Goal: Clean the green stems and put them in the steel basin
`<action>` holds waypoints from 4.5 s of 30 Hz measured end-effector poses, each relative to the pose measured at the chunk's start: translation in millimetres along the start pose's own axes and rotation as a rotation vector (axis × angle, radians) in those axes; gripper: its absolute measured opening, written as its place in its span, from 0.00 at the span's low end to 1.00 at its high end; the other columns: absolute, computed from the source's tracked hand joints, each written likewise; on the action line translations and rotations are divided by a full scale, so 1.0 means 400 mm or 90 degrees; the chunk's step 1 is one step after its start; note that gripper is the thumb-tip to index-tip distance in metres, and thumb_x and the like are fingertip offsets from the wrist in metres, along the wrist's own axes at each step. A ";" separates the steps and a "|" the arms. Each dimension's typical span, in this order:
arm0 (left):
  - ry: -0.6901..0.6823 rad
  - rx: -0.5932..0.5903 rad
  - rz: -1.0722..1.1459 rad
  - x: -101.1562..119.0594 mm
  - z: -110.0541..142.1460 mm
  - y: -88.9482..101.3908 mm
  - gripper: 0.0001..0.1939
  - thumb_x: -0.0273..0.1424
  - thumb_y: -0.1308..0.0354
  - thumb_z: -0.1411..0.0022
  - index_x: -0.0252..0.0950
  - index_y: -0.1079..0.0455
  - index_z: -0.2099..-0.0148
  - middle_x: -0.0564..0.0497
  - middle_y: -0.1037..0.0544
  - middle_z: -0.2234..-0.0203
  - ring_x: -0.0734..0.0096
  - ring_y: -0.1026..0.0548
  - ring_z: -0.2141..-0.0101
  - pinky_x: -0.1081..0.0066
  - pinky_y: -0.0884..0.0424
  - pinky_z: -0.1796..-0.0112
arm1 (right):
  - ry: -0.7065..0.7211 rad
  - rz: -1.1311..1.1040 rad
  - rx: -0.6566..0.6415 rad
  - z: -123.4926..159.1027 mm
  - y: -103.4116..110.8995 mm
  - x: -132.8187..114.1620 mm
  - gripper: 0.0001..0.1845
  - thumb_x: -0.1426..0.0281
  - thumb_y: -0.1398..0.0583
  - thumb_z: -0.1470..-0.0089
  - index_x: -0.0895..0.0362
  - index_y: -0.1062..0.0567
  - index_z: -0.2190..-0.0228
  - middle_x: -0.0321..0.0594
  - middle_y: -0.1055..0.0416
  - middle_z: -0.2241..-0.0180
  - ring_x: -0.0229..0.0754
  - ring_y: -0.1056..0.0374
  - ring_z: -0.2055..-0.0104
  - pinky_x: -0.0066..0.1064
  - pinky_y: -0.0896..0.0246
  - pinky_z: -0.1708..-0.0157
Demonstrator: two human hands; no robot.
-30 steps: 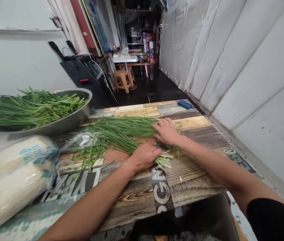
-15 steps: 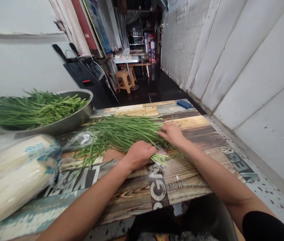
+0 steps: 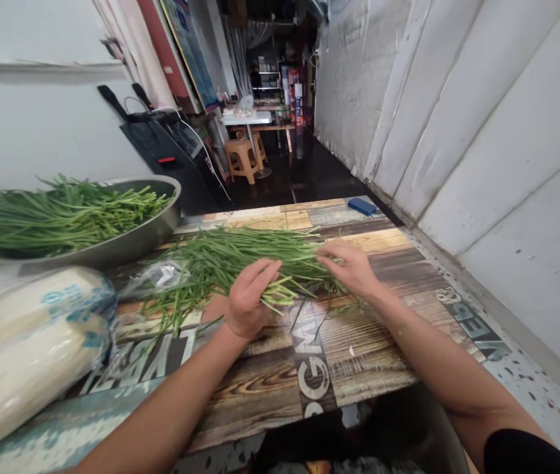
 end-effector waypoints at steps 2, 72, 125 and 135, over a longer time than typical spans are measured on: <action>0.030 0.009 -0.008 -0.004 -0.002 0.005 0.16 0.27 0.47 0.36 0.38 0.31 0.46 0.42 0.26 0.53 0.63 0.27 0.54 0.64 0.33 0.56 | 0.002 -0.061 -0.020 0.001 -0.001 -0.011 0.07 0.67 0.41 0.43 0.55 0.23 0.68 0.39 0.24 0.68 0.40 0.30 0.64 0.35 0.35 0.59; -0.100 -0.060 -0.024 0.016 0.007 -0.026 0.15 0.25 0.49 0.38 0.30 0.30 0.50 0.41 0.24 0.65 0.65 0.32 0.67 0.66 0.35 0.66 | -0.584 -0.671 0.118 0.022 -0.068 0.015 0.17 0.60 0.28 0.69 0.57 0.21 0.75 0.39 0.24 0.69 0.35 0.33 0.70 0.28 0.39 0.70; -0.143 -0.175 -0.092 0.065 -0.027 -0.036 0.13 0.27 0.54 0.33 0.31 0.28 0.58 0.44 0.24 0.69 0.67 0.34 0.69 0.68 0.35 0.68 | -0.263 -0.192 -0.310 0.010 0.007 0.035 0.24 0.53 0.43 0.47 0.58 0.26 0.81 0.32 0.39 0.85 0.33 0.45 0.81 0.26 0.53 0.78; -0.057 -0.061 -0.125 0.012 -0.018 -0.017 0.15 0.37 0.49 0.37 0.32 0.32 0.54 0.42 0.25 0.68 0.59 0.30 0.65 0.61 0.35 0.60 | -0.156 0.174 -0.067 -0.003 -0.039 0.183 0.09 0.65 0.40 0.46 0.57 0.21 0.68 0.45 0.27 0.67 0.45 0.36 0.62 0.39 0.44 0.56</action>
Point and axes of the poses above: each hand's wrist, its own z-axis away from the middle knuckle, its own y-axis out of the back of the hand, x = y × z, the point moved 2 cm from there along -z, towards the middle knuckle
